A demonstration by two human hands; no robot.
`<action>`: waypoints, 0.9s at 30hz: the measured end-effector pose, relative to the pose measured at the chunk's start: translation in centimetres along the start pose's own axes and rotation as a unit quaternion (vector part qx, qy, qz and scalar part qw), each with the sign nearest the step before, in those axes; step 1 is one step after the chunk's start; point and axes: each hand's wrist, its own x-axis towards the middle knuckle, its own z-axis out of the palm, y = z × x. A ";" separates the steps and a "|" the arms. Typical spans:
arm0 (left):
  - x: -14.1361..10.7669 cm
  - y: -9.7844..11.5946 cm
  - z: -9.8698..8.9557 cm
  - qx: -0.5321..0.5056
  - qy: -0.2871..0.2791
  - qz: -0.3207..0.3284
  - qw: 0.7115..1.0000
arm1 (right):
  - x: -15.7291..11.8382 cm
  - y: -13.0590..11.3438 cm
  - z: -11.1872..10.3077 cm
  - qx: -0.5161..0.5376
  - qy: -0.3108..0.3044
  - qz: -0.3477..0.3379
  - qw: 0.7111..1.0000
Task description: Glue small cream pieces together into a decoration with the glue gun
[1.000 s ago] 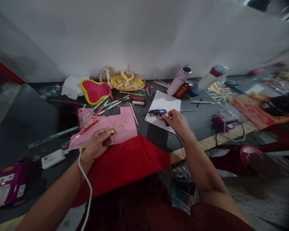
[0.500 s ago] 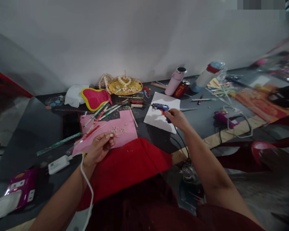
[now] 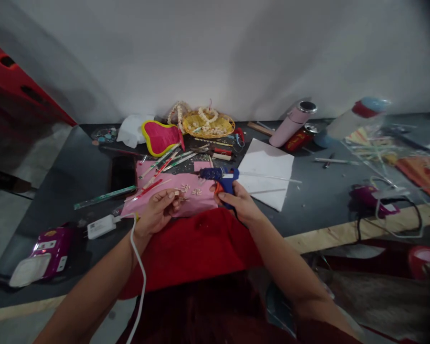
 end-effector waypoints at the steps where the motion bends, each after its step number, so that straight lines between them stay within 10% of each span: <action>1: 0.1 0.0 0.0 -0.007 0.004 0.002 1.000 | 0.0 0.5 0.2 -0.008 -0.012 0.005 1.000; 27: 0.6 0.1 -0.2 -0.034 0.043 -0.014 0.998 | -0.8 2.4 0.7 -0.209 -0.098 -0.081 0.970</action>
